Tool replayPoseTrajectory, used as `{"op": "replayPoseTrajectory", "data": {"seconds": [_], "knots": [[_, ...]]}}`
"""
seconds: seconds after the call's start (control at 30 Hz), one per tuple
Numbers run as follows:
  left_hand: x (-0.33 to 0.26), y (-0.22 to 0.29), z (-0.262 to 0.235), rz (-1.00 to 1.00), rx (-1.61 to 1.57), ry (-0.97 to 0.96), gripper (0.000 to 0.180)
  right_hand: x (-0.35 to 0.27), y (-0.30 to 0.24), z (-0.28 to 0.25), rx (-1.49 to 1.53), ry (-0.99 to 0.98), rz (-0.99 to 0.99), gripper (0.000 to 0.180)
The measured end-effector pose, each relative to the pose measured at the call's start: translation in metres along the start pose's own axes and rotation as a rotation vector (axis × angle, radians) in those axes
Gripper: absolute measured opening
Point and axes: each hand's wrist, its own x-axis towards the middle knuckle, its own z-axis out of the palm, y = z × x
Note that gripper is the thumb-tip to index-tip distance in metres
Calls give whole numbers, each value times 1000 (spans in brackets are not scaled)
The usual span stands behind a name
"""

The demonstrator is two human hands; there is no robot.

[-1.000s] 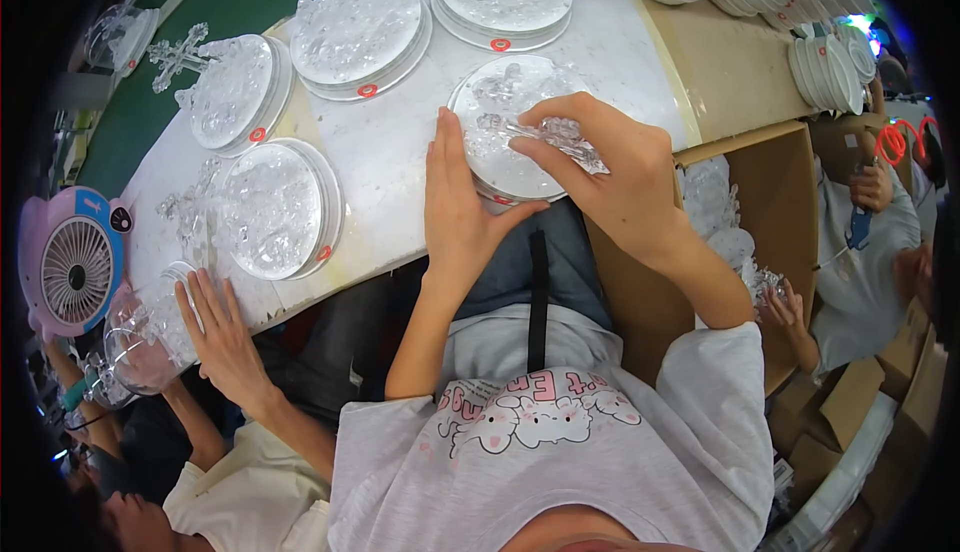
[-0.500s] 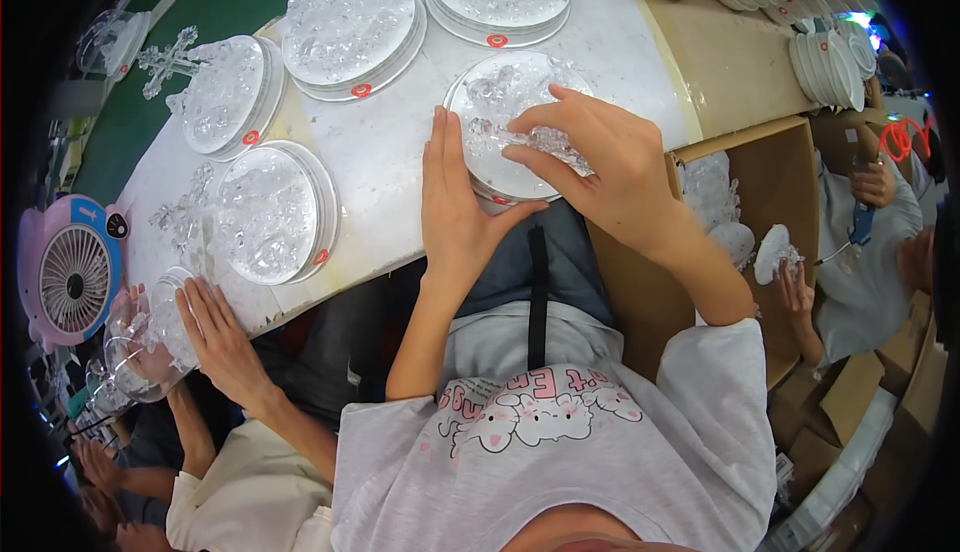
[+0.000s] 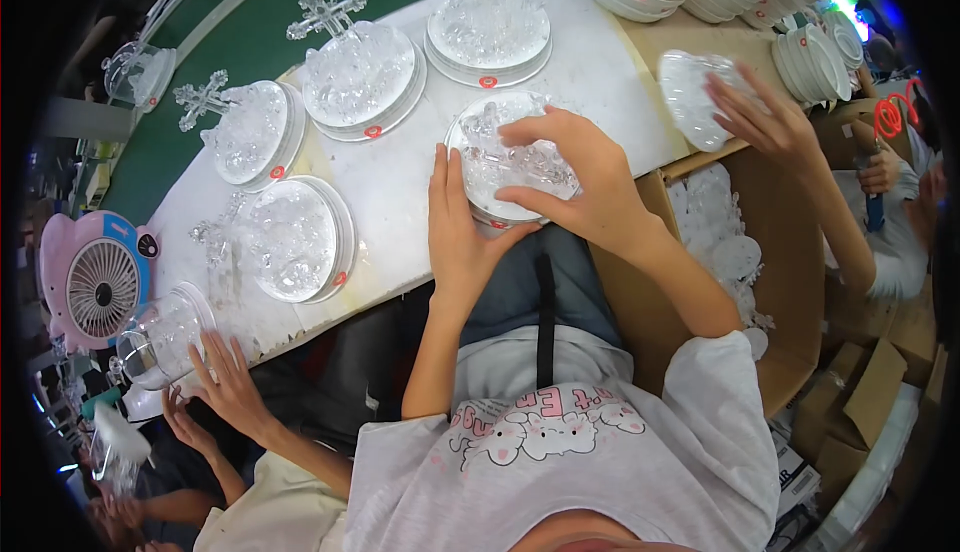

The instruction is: Assembling decorative glass dome lights by placing clear domes over decorative centerpieces on circular bases at a factory assembly line.

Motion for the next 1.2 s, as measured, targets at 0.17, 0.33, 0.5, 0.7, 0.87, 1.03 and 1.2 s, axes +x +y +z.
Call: {"op": "replayPoseTrajectory", "data": {"seconds": [0.17, 0.33, 0.5, 0.7, 0.87, 1.03, 1.2], "knots": [[1, 1, -2, -23, -4, -23, 109, -12, 2, -20, -24, -8, 63, 39], [1, 3, -2, -47, -47, -17, 115, -6, -8, -21, -130, -90, 104, 33], [0, 3, 0, -162, -200, -9, 125, -1, -8, -16, -116, 17, 84, 26], [5, 5, 0, -137, -189, 0, 124, 4, -2, -30, 47, 7, 224, 21], [6, 5, 3, -115, -174, 26, 130, -3, -16, -10, -106, 41, 195, 23], [3, 4, 6, -194, -276, 37, 130, 12, -9, -24, 115, 30, 247, 22], [-4, 16, -37, -33, -156, -171, 123, 16, -9, -77, 182, -227, -57, 20]]}}
